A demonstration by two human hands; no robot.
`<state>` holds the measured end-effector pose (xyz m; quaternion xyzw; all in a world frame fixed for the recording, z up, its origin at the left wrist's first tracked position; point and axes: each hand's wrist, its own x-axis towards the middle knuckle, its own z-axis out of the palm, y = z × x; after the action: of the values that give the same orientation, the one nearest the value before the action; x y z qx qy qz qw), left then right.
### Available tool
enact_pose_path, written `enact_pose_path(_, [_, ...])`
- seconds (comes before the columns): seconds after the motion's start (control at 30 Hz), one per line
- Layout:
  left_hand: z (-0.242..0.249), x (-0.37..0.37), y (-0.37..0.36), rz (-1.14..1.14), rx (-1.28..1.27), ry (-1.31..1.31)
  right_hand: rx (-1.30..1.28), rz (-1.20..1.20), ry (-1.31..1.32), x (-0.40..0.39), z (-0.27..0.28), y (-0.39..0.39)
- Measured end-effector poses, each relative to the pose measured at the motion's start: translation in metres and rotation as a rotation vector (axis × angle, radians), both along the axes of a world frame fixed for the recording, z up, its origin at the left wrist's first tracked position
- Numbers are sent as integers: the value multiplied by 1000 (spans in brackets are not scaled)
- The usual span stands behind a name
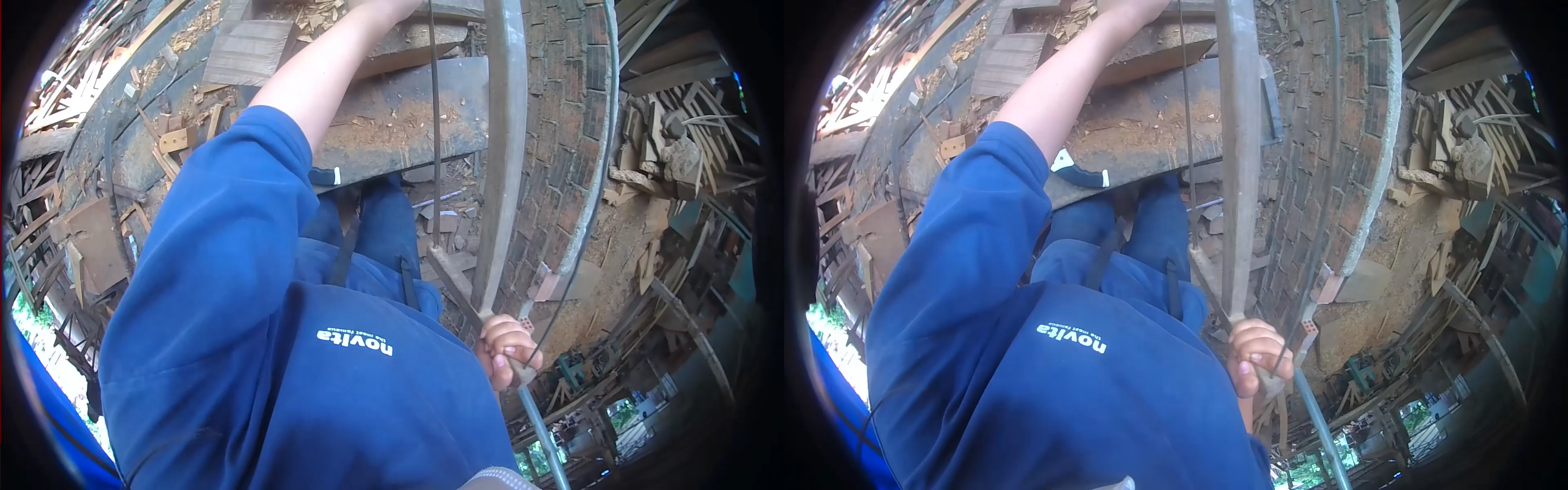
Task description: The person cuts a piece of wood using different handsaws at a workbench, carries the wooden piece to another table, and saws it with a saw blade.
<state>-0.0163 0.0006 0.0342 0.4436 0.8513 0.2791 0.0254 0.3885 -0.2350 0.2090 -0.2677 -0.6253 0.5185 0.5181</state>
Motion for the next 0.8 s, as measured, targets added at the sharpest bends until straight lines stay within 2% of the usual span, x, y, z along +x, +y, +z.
enact_pose_path(0.07, [-10, -3, 2, -20, 128, 60, 15, 20, -4, 13, -10, 26])
enact_pose_path(0.17, [-14, -2, 7, 61, 74, 88, 21, 78, 45, 38, -16, 73])
enact_pose_path(0.2, [-11, 1, 7, 75, 45, 74, 45, 55, 7, 18, -11, 82])
enact_pose_path(0.27, [-1, 8, 3, 20, -4, 30, 125, 40, -94, -21, -21, 77])
enact_pose_path(0.3, [4, 5, 4, -6, -53, -19, 96, 52, -12, -39, -26, 68])
enact_pose_path(0.37, [-8, 0, 7, 9, -29, 51, 126, 109, -24, -49, -12, 74])
enact_pose_path(0.47, [3, 6, 5, 7, 25, 62, 78, 41, -56, -39, -24, 67])
enact_pose_path(0.53, [13, 9, 5, 33, -65, -14, 80, 34, -53, -38, -32, 61])
enact_pose_path(0.63, [11, 10, 5, 50, -80, 50, 85, 83, -62, -39, -33, 65])
enact_pose_path(0.7, [8, 10, 4, 23, -61, 67, 251, -26, -32, -48, -36, 73])
enact_pose_path(0.8, [-3, 9, 1, -58, 2, 140, 237, -90, -99, -43, -38, 75])
